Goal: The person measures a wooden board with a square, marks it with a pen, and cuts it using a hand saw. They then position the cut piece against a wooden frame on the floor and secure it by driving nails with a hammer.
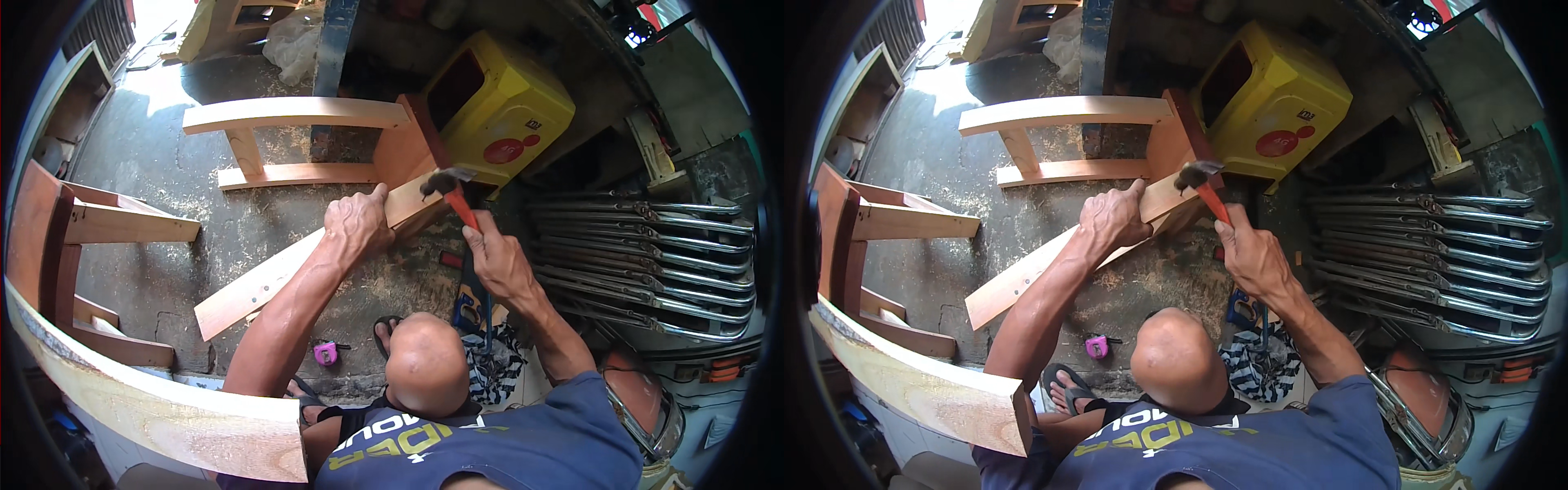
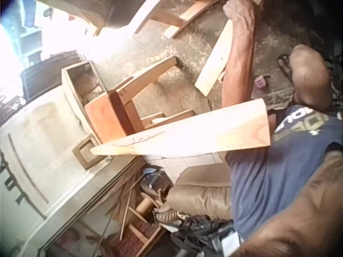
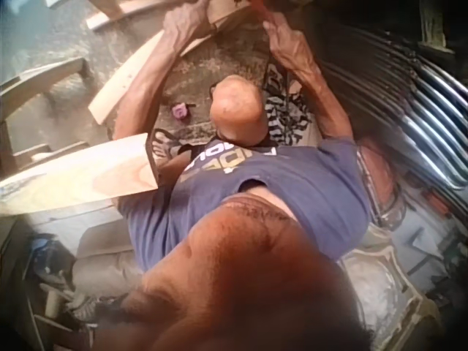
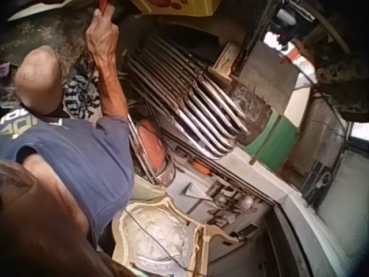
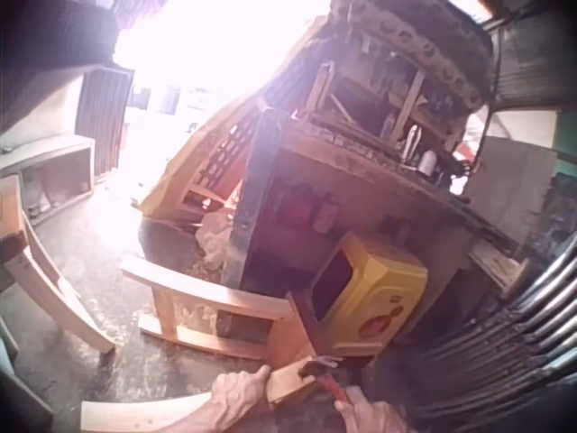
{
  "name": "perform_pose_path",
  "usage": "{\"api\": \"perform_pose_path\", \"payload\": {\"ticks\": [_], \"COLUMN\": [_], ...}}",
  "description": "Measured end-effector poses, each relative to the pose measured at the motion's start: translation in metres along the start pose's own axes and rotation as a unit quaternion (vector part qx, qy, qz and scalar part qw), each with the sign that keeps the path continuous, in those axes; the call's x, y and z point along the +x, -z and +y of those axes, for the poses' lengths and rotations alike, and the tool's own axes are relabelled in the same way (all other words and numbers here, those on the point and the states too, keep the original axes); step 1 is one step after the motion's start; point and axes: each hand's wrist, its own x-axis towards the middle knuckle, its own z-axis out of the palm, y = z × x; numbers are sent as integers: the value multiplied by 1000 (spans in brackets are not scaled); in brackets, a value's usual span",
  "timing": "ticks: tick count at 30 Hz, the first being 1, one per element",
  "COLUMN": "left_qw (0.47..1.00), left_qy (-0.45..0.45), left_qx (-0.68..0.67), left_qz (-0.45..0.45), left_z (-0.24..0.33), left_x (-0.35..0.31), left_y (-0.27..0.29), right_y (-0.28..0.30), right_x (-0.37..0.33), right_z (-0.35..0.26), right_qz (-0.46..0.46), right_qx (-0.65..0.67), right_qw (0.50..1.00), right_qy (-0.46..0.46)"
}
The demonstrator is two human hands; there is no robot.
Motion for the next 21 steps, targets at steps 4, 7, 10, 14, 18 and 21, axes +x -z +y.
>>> {"api": "perform_pose_path", "payload": {"ticks": [4,7,10,14,18,21], "left_qw": [1000,1000,1000,1000,1000,1000], "left_qy": [-9,16,-4,11,-3,10], "left_qx": [1,11,-15,1,-4,3], "left_qz": [28,-23,0,7,28,-23], "left_z": [-6,-10,0,1,-6,1], "left_x": [-2,-2,0,-4,-1,9], "left_y": [2,4,2,3,4,-2], "right_y": [32,65,24,-18,-13,-6], "right_x": [3,-4,-7,-12,-4,3], "right_z": [-24,-54,0,15,0,10], "right_qz": [-12,114,32,-13,38,13], "right_qx": [10,132,-12,-88,75,17], "right_qw": [998,980,998,996,996,999], "right_qy": [53,95,55,-9,-32,-37]}}
